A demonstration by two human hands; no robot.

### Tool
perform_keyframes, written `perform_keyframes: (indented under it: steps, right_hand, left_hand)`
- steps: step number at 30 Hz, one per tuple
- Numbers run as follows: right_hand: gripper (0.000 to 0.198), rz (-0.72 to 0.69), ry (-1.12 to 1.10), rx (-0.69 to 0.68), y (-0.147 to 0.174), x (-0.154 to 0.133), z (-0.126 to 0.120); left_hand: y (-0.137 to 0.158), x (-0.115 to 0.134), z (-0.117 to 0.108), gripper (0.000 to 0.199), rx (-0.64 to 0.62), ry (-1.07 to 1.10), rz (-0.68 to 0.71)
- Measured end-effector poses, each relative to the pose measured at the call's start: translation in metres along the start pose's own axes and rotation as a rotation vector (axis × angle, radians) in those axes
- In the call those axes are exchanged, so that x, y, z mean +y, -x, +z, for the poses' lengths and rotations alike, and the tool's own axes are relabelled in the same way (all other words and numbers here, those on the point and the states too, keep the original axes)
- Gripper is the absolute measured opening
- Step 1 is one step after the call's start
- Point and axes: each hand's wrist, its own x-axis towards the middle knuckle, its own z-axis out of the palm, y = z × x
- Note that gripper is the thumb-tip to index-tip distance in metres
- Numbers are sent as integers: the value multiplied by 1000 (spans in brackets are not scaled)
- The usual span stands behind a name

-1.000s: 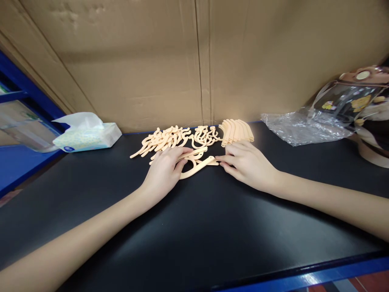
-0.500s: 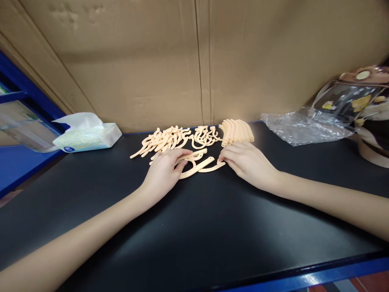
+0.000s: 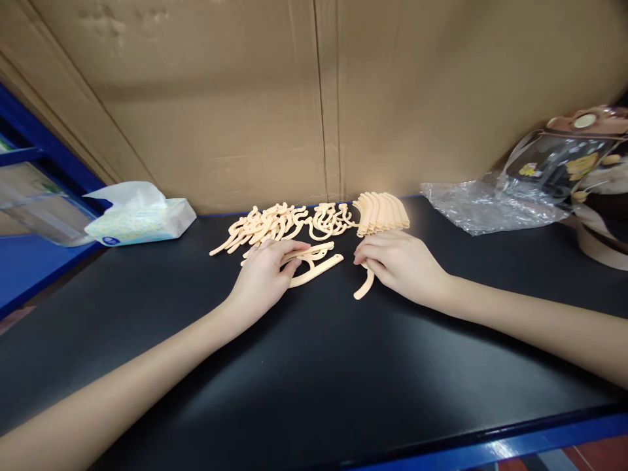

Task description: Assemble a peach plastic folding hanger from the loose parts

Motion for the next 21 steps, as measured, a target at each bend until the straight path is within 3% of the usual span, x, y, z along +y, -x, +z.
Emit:
perform_keyframes:
  steps: [7,12,17,21]
  right_hand:
    - [14,41,-36,27,2,-6,-1]
    - [20,56,15,44,2,-10,-3]
    - [16,-50,40,87,2,-9,-2]
    - [23,-166,-12,70,1,-7,1]
  left_hand:
    - [0,1,0,26,9,52,11]
    - [1,5,-2,29,26,61,38]
    - [3,15,-6,29,38,-89,124]
    - [4,18,-7,28,22,-158,109]
